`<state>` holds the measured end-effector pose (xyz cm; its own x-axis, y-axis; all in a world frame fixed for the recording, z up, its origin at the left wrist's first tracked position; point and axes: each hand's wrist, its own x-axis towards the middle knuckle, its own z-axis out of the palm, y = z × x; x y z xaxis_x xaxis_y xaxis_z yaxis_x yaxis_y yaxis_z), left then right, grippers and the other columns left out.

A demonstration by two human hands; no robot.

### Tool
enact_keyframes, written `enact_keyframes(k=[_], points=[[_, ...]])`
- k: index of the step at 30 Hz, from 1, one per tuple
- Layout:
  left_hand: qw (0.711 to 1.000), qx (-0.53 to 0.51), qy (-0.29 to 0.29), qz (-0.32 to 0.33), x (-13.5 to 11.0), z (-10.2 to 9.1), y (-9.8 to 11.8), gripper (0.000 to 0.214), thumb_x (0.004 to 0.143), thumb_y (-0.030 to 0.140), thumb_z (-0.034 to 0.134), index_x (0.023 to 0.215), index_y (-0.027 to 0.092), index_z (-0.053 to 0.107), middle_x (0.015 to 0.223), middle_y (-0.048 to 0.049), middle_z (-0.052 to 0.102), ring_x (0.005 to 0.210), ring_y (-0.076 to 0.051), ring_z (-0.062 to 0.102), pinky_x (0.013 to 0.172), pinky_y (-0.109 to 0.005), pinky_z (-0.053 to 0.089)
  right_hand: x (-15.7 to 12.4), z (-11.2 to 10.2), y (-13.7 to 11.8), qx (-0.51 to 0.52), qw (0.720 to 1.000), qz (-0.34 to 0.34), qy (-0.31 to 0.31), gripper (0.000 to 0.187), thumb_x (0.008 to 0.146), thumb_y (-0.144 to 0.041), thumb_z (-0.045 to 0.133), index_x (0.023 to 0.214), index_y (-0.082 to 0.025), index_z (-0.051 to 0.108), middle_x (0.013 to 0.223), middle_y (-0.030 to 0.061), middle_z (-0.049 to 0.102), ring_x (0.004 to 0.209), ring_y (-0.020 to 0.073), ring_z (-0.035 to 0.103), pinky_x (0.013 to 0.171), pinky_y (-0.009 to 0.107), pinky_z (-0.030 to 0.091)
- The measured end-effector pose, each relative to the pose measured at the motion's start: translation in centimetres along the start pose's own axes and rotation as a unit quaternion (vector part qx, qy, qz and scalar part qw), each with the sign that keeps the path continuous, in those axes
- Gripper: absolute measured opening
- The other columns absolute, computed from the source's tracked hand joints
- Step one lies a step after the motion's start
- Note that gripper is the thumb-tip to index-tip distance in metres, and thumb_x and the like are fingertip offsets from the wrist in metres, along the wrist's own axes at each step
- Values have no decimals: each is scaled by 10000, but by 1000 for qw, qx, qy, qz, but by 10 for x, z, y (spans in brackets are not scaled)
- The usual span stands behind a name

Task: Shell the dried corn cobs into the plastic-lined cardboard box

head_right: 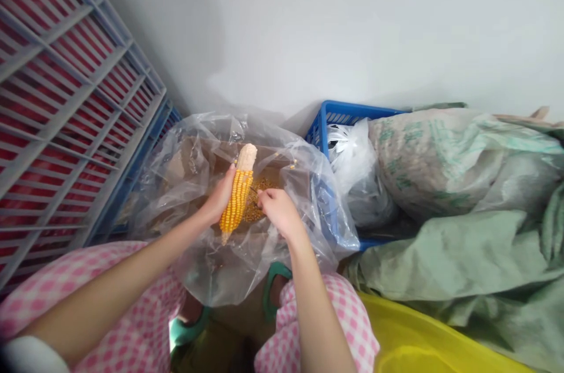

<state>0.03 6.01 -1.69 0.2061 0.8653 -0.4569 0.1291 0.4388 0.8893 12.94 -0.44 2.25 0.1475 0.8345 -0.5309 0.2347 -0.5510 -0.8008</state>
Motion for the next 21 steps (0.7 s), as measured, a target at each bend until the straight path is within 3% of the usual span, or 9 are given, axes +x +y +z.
enact_keyframes(k=[7,11,13,17,19,21], points=[[991,-17,-103,-87,-1,-2,4,583,667,711,331,681,168,542,480,-11,537,420,-158,532,413,-261,398,-2,-14,-8,86,991,65,-82,267,768,-330,445,560,-166,414,381,-98,255,324,23,144,356,200,75],[984,8,-139,-107,-6,-2,4,644,673,727,263,708,155,557,484,-23,542,425,-161,530,409,-258,377,-2,-11,-7,122,984,81,-106,262,773,-316,436,557,-173,397,368,-105,224,316,26,119,358,200,53],[991,47,-107,-69,-9,-2,4,624,695,704,262,701,152,553,492,-16,534,443,-151,512,427,-249,359,0,-3,-3,110,987,81,-79,261,773,-317,429,558,-171,406,376,-100,235,321,29,133,360,199,73],[992,119,15,41,-9,1,-3,532,730,629,330,624,146,527,532,-12,532,514,-132,470,487,-238,323,3,25,10,51,997,44,37,291,774,-354,401,552,-170,431,414,-65,312,365,52,236,387,198,167],[996,74,39,25,-7,3,-11,537,719,640,334,617,148,523,540,-14,534,524,-132,475,500,-235,328,5,42,17,19,995,17,101,304,782,-373,370,558,-176,431,460,-37,376,421,75,310,420,203,215],[999,-16,29,-36,-5,5,-18,577,702,676,305,644,149,533,545,-13,540,521,-130,499,504,-229,350,8,57,22,1,988,-10,154,306,798,-376,325,575,-185,412,527,-15,431,486,94,364,459,208,250]])
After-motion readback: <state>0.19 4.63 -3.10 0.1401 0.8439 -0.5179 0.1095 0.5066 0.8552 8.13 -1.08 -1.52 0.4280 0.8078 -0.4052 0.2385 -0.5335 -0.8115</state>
